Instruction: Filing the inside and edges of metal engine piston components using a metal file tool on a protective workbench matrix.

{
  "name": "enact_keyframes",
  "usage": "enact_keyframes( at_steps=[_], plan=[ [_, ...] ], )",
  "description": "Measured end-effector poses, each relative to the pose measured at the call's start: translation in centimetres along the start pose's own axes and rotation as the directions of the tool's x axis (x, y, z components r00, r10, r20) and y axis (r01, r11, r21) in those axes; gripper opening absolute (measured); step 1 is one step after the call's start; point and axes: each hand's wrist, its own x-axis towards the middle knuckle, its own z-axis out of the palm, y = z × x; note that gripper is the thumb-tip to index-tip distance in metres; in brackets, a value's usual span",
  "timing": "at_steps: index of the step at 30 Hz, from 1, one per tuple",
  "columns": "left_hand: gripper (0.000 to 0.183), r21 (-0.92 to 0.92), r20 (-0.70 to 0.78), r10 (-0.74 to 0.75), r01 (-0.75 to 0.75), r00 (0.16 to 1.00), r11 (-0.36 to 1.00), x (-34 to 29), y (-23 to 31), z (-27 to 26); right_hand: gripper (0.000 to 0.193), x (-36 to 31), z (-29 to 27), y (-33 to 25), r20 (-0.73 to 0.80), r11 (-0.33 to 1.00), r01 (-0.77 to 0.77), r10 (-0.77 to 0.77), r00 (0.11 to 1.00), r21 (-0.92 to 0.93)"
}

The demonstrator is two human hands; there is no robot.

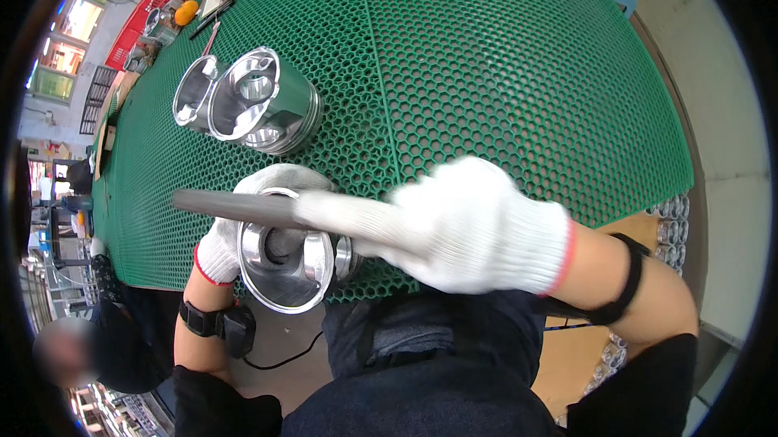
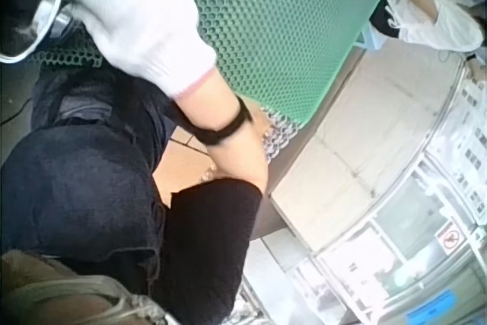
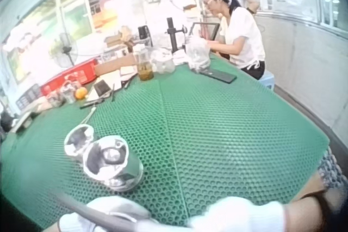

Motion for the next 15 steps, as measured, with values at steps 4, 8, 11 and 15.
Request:
enact_keyframes(
  at_steps=[4,8,11,15],
  plan=[
    [0.061,0.091,0.029,0.247,-0.249,0.969,0.964,0.5,-0.2,-0.8,0.061,-3.2,-7.3,-0.3,0.385,0.996,-0.022,0.052,0.921,-0.083],
    [0.060,0.074,0.049,0.323,-0.326,0.945,0.943,1.0,-0.5,-0.3,0.058,1.4,-5.9,-0.5,0.435,0.983,0.093,-0.015,0.900,-0.159],
    [0.055,0.032,0.078,-0.014,0.011,0.997,0.999,1.3,1.5,-0.1,0.054,3.1,-4.3,0.1,0.393,0.990,0.001,0.055,0.918,-0.140],
    [0.066,-0.328,-0.243,-0.193,0.107,0.951,0.939,-5.1,1.7,-0.8,0.050,-1.5,-3.7,1.5,-0.021,0.892,-0.169,0.196,0.980,0.418]
  ],
)
